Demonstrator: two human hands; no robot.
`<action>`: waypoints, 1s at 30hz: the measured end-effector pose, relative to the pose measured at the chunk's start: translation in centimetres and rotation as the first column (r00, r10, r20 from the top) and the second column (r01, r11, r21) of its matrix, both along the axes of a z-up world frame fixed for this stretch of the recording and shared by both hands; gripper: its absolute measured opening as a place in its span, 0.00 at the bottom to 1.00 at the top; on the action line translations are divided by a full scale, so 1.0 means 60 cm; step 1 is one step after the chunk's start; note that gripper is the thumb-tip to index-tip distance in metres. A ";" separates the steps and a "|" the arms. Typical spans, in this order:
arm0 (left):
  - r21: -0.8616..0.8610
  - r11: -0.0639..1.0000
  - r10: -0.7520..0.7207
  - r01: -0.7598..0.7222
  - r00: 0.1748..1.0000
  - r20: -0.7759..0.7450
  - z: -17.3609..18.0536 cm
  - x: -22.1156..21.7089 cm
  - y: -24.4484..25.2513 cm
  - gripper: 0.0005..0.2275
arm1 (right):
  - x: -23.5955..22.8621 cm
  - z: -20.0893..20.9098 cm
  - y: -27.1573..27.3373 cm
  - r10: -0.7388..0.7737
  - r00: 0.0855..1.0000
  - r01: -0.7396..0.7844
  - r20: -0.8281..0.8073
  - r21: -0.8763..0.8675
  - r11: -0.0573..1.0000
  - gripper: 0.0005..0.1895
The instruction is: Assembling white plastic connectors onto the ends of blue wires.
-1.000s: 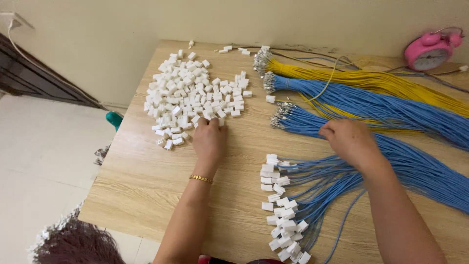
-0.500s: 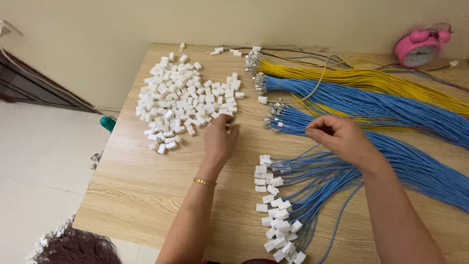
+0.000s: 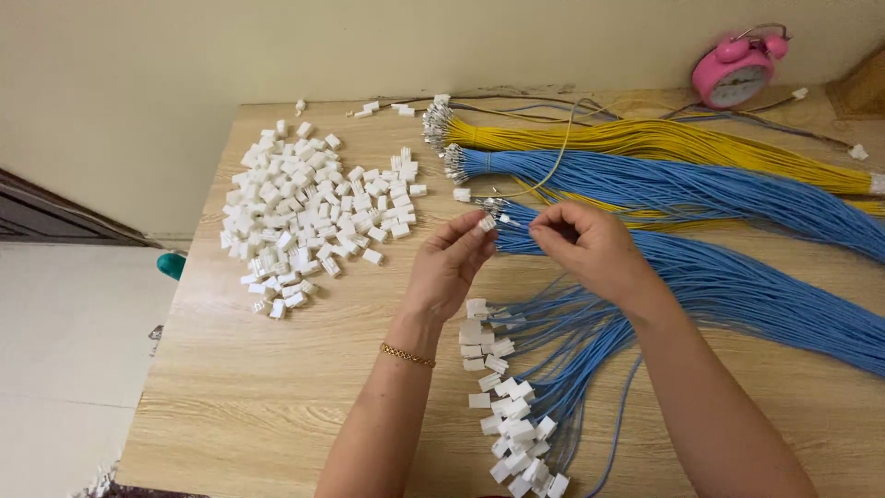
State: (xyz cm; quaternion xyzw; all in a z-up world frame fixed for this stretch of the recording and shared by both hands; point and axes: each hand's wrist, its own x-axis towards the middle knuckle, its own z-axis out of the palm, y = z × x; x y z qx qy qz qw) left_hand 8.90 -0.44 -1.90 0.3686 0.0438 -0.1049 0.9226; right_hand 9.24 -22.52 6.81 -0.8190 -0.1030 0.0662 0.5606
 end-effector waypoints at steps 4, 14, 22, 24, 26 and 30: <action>-0.033 0.999 0.012 -0.012 1.000 -0.004 -0.007 0.007 0.002 0.11 | -0.005 0.019 0.011 0.032 0.991 -0.028 0.133 -0.039 0.999 0.08; -0.100 0.995 0.026 -0.028 0.999 -0.020 0.024 -0.004 -0.007 0.11 | -0.016 0.036 0.022 -0.025 0.994 0.044 0.102 -0.185 0.982 0.10; -0.086 0.996 0.016 -0.011 0.999 0.051 0.027 -0.009 -0.003 0.14 | -0.014 0.031 0.020 -0.020 0.995 0.042 0.093 -0.240 0.970 0.11; -0.043 0.999 0.011 -0.010 0.999 0.036 0.028 -0.010 -0.001 0.14 | -0.014 0.024 0.019 -0.019 0.986 0.053 0.168 -0.205 0.977 0.11; -0.045 0.999 0.007 -0.006 0.999 0.033 0.024 -0.012 0.001 0.13 | -0.015 0.024 0.020 -0.028 0.986 0.059 0.165 -0.187 0.981 0.11; -0.068 0.998 -0.006 0.008 0.999 0.035 0.026 -0.015 0.002 0.12 | -0.019 0.026 0.026 -0.074 0.986 0.100 0.152 -0.174 0.980 0.10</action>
